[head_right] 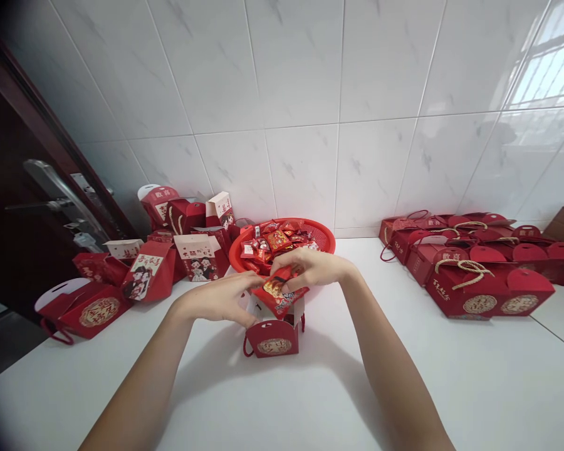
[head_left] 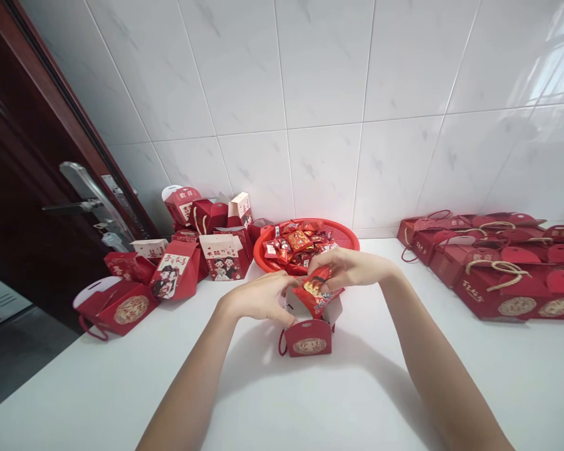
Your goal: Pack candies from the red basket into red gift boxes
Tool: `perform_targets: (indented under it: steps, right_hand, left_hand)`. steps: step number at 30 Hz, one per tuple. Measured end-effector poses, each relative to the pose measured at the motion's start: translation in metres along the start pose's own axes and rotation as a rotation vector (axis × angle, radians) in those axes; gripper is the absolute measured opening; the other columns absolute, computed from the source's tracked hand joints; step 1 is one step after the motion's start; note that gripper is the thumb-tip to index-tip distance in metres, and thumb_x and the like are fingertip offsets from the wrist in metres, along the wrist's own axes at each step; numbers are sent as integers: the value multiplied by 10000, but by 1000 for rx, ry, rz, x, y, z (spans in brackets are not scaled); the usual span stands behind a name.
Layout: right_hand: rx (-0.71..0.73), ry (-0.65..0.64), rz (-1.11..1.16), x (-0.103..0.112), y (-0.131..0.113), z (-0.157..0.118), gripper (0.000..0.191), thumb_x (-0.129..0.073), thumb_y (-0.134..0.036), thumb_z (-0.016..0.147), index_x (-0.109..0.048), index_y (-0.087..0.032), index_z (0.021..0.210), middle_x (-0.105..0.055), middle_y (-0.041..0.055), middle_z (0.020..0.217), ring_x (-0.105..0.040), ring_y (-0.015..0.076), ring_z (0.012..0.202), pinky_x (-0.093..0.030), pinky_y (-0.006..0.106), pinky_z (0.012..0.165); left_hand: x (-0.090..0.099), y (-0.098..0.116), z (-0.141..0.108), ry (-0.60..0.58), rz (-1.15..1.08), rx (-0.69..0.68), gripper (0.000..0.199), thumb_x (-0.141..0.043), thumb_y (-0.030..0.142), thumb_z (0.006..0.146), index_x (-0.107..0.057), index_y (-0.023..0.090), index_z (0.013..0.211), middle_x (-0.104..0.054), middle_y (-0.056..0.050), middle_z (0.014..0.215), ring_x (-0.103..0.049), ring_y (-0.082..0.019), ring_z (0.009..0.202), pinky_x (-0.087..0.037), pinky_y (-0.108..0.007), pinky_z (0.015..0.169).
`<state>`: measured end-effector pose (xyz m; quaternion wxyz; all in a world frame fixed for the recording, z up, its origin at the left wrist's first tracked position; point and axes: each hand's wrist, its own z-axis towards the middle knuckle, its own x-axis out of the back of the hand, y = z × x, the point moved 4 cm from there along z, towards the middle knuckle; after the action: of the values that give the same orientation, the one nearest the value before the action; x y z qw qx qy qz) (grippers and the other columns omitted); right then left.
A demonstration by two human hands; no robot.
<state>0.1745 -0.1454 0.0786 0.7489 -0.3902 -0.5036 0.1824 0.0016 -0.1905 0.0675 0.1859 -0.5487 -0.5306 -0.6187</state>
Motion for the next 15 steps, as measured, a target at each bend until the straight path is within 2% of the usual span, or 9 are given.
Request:
perform_targets:
  steps: [5, 10, 15]
  right_hand:
    - [-134, 6, -255, -8, 2, 6, 203, -689, -228, 799, -723, -186, 995, -701, 23, 880, -605, 153, 743, -434, 244, 625]
    - [-225, 43, -274, -18, 6, 12, 294, -717, -269, 787, -678, -201, 1070, -715, 31, 891, -622, 182, 750, -432, 263, 607]
    - [-244, 0, -281, -21, 7, 9, 273, -680, -203, 790, -677, -213, 1063, -720, 31, 868, -649, 180, 738, -443, 259, 594]
  left_hand:
    - [-1, -1, 1, -24, 26, 1, 635, -758, 462, 653, -639, 239, 1236, -666, -61, 1178, -626, -294, 1038, -493, -277, 759]
    - [-2, -5, 1, -50, 80, 43, 639, -754, 495, 660, -637, 214, 1221, -662, -79, 1191, -611, -306, 1075, -485, -300, 820]
    - [-3, -8, 0, -48, 86, 97, 792, -763, 490, 661, -544, 209, 1368, -594, -105, 1343, -569, -317, 1181, -478, -298, 865]
